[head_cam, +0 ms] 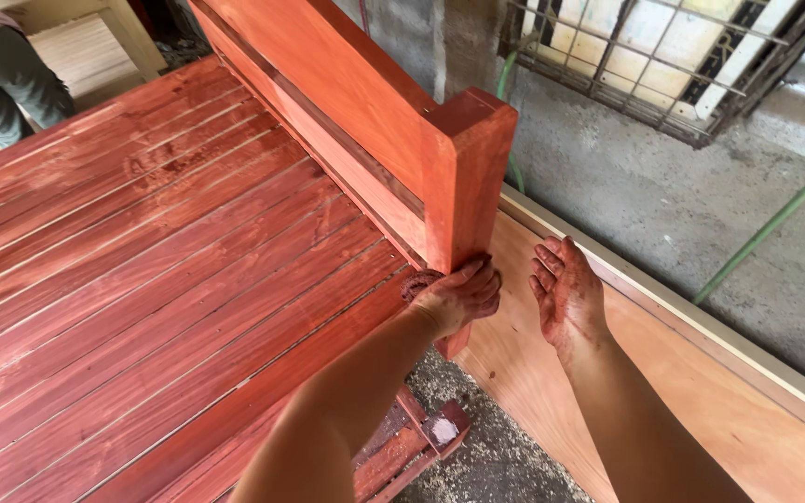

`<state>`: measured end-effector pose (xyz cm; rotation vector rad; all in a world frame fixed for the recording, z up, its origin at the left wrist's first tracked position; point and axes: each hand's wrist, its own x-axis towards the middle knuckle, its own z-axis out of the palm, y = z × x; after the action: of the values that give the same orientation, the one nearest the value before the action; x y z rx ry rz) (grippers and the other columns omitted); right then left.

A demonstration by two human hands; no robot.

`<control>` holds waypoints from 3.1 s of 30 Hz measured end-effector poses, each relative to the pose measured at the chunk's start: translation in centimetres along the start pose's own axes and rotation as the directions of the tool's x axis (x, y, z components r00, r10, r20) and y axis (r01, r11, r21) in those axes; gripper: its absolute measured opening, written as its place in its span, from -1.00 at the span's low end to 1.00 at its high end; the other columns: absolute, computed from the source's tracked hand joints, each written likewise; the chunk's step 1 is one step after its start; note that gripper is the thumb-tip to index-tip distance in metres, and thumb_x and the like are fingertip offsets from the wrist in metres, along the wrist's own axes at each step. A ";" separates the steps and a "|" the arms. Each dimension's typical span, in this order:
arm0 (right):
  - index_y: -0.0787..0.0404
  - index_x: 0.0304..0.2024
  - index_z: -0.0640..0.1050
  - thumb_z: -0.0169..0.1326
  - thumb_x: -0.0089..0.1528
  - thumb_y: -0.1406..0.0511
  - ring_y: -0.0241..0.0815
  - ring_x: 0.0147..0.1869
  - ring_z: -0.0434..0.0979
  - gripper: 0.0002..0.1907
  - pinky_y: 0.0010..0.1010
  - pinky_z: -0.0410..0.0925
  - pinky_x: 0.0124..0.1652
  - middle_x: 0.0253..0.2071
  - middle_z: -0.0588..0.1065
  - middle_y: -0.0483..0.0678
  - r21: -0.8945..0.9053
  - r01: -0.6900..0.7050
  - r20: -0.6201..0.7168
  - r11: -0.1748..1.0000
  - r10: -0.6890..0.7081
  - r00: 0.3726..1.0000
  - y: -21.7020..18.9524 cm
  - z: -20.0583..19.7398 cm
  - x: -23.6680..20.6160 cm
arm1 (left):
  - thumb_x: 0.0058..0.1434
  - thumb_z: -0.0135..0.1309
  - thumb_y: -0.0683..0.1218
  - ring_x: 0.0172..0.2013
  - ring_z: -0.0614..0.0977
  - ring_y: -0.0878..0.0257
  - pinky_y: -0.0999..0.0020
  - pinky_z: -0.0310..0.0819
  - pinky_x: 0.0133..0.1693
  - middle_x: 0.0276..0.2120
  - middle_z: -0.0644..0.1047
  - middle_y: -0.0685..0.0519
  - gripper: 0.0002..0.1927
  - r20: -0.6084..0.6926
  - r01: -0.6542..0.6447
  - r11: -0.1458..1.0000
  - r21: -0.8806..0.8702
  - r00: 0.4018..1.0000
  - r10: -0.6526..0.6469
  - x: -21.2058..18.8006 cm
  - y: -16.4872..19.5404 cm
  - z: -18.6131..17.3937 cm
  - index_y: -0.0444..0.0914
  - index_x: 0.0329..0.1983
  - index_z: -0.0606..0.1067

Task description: The person applies a reddish wood stain to a slatted wooden bench using a cloth, wiping the seat slats, armrests, and backrest frame. They dip the cloth into a stain container and work over different surfaces of the bench, coating bare wood areas.

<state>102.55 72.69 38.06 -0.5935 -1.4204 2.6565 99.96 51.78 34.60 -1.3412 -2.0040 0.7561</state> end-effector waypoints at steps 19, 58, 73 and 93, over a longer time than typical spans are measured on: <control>0.15 0.33 0.35 0.00 0.29 0.00 -0.06 0.43 0.28 -0.36 -0.15 0.04 0.38 0.38 0.33 -0.05 0.009 0.211 0.257 0.977 -0.207 0.944 -5.1 8.8 -3.8 | 0.32 -0.12 -0.14 0.35 0.26 -0.26 -0.07 0.13 0.42 0.39 0.23 -0.21 -0.43 -0.252 0.187 0.254 -0.949 0.034 -0.967 3.6 -13.1 -12.4 -0.25 0.43 0.30; 0.30 0.34 0.31 -0.16 0.32 -0.07 0.10 0.44 0.29 -0.27 -0.05 0.08 0.40 0.36 0.35 0.12 -0.093 0.029 0.176 0.995 -0.012 0.984 -3.1 5.7 -4.6 | 0.37 -0.12 -0.25 0.40 0.32 -0.19 -0.01 0.09 0.49 0.31 0.39 -0.25 -0.68 -0.136 0.302 0.065 -0.951 -0.222 -0.966 5.3 -3.2 -7.6 -0.29 0.19 0.35; 0.18 0.17 0.46 -0.15 0.34 -0.08 -0.07 0.22 0.42 -0.42 -0.21 0.26 0.26 0.18 0.46 -0.02 -0.160 -0.031 0.195 0.987 0.062 0.979 0.2 6.1 -3.7 | 0.24 -0.11 -0.28 0.48 0.19 -0.33 -0.09 0.02 0.48 0.42 0.26 -0.23 -0.37 0.109 0.179 -0.120 -0.976 -0.071 -0.992 2.7 -0.4 -6.2 -0.25 0.43 0.27; 0.17 -0.11 0.46 -0.03 0.25 0.39 -0.11 -0.28 0.27 -0.84 -0.26 0.09 -0.48 -0.26 0.44 -0.05 -0.167 -0.105 -0.207 0.980 0.069 0.976 10.5 8.7 -1.2 | 0.29 0.04 -0.11 -0.02 0.62 -0.15 0.04 0.55 -0.01 0.02 0.59 -0.16 -0.70 0.260 0.537 -0.049 -0.842 0.325 -0.909 -9.5 -23.4 11.5 -0.22 0.08 0.53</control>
<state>101.64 59.58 34.22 -0.9324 -1.6141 2.4627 80.44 33.84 42.78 -0.3253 -2.3045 -1.1759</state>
